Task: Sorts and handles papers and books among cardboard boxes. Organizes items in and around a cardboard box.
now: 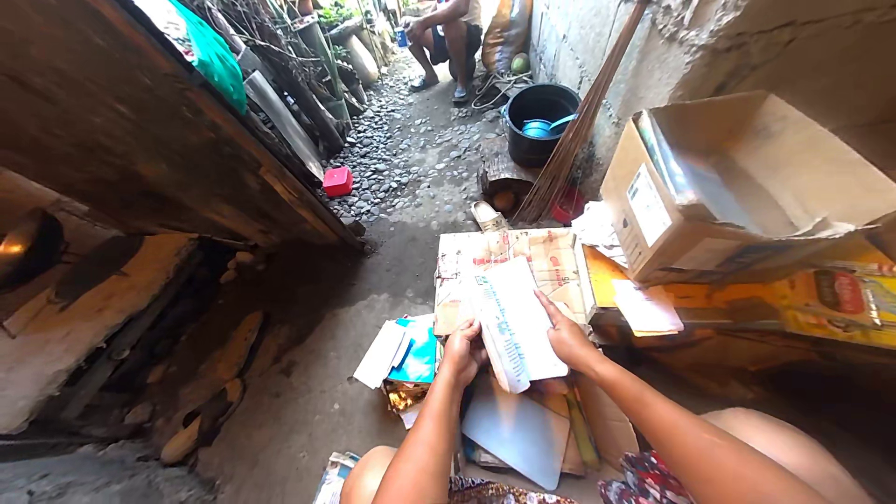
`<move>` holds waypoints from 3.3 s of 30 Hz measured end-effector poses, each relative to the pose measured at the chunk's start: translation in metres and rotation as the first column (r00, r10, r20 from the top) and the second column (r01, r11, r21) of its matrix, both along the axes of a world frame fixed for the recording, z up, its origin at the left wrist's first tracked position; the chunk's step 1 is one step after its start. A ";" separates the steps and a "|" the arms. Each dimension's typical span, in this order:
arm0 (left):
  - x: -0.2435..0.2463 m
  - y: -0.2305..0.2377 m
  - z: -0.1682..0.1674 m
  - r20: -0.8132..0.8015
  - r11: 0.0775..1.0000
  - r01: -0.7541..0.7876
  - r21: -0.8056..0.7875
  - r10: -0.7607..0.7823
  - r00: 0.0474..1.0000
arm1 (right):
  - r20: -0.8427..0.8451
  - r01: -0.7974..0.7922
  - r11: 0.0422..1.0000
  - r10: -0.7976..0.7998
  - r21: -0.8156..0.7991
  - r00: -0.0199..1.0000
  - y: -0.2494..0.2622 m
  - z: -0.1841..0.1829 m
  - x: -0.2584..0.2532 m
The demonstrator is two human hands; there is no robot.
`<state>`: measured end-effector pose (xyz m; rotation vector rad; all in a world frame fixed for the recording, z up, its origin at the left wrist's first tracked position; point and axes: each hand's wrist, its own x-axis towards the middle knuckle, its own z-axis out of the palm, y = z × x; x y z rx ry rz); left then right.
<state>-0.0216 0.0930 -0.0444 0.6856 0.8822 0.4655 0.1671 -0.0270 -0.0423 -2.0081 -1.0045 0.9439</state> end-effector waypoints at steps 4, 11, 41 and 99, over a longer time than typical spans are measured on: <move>0.007 -0.001 -0.002 -0.014 1.000 0.012 0.015 -0.012 1.000 | -0.003 -0.003 1.000 0.003 0.019 1.000 -0.001 -0.004 0.004; 0.010 0.002 -0.009 -0.104 0.993 -0.030 0.110 0.041 0.994 | -0.136 0.110 0.994 -0.105 0.027 0.985 -0.001 -0.009 0.008; -0.035 0.026 -0.008 -0.470 0.919 -0.101 0.380 0.286 0.835 | -0.038 0.217 0.968 -0.223 -0.125 0.974 0.002 -0.014 0.012; -0.033 0.030 -0.011 -0.568 0.931 -0.046 0.363 0.260 0.781 | -0.156 -0.060 0.996 0.069 0.062 0.985 0.008 0.004 -0.023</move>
